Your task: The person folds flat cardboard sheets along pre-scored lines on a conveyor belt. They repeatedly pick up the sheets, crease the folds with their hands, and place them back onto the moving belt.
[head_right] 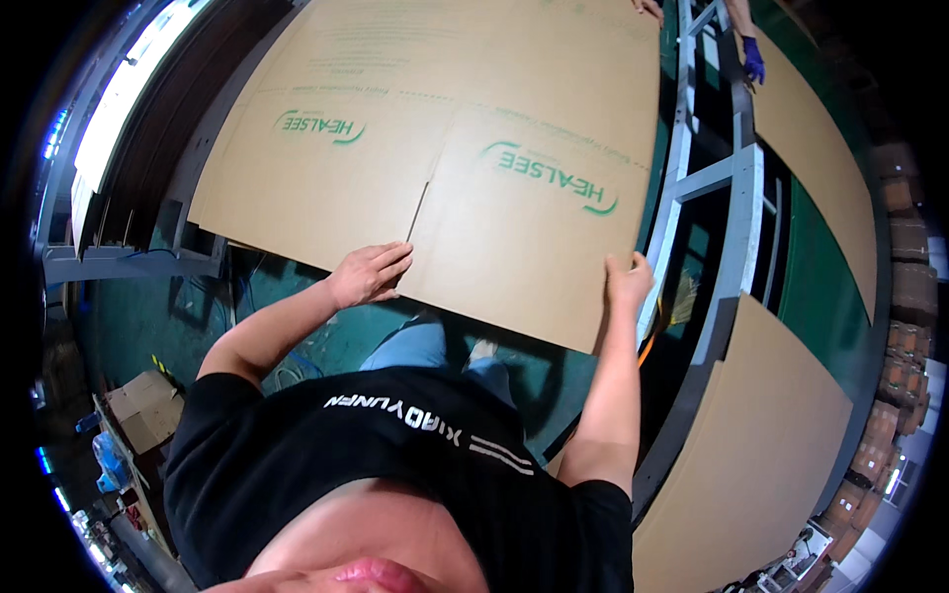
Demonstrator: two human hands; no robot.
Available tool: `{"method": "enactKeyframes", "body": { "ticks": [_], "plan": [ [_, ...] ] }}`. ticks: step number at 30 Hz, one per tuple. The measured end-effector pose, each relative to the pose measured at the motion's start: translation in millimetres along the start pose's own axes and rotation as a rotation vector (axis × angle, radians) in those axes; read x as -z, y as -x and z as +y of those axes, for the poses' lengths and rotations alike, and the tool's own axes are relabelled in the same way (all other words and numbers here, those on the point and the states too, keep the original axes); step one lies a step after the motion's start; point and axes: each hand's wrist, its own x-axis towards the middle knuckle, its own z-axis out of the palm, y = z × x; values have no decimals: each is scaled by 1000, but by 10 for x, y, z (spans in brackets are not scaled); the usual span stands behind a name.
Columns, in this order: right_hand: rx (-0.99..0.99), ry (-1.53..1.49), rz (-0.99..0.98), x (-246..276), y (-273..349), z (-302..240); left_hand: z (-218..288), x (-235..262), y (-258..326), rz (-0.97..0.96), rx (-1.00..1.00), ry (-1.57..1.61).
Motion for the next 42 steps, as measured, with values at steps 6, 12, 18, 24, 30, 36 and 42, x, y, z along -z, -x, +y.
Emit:
{"method": "enactKeyframes", "body": {
  "ticks": [6,12,18,24,30,36,42],
  "plan": [
    [-432,-488,-138,-201,-488,621,-280,-77,-64,106,-173,101],
    [-739,-662,-278,-145,-865,445,-374,-217,-86,190,-232,203],
    [-684,-430,-73,-344,-702,340,-428,-255,-109,121,-231,227],
    [-644,331,-53,-254,-600,-555,-318,-225,-99,103,-178,220],
    [-436,-16,2,-288,-470,-280,-188,-54,-188,76,-187,147],
    [-184,-248,487,992,484,508,204,-1,-145,-59,-31,79],
    [-717,698,747,2885,3316,3716,242,-569,118,42,57,-216]
  ]
}}
